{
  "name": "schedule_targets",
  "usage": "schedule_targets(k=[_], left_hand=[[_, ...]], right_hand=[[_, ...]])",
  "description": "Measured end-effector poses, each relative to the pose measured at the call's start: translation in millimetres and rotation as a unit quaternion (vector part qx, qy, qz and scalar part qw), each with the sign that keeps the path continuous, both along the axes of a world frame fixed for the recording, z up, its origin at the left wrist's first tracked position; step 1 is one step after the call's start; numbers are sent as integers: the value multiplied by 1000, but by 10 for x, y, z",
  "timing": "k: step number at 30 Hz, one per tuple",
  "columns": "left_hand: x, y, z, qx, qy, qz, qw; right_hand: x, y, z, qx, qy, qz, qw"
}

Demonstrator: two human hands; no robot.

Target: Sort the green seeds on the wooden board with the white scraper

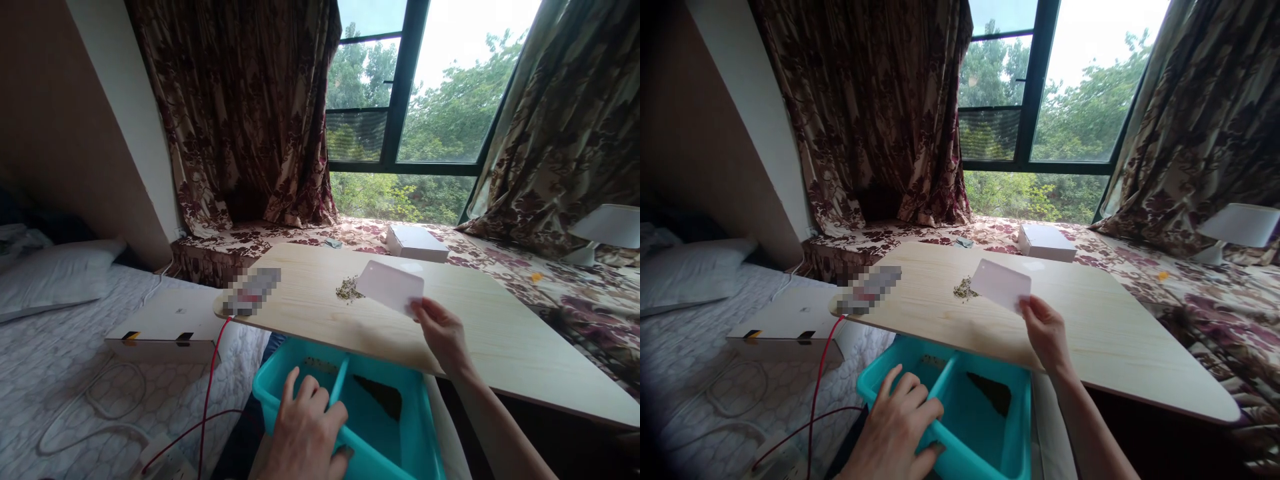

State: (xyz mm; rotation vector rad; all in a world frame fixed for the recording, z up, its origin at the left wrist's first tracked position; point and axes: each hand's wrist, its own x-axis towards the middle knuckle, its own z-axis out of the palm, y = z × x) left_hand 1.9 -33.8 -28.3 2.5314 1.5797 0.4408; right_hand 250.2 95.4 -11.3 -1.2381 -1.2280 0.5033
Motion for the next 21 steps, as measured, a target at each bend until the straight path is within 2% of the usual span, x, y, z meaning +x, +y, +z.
schedule_targets(k=[3,7,21], left_hand=[[-75,2,-18,11,-25,9,1000],[-127,-7,-2,16,-36,17,999],[-148,4,32,-5,-38,21,999]], right_hand=[[-8,71,-39,-8,-31,6,999],[-38,40,-69,-19,-59,0,998],[-50,32,-61,-44,-50,17,998]])
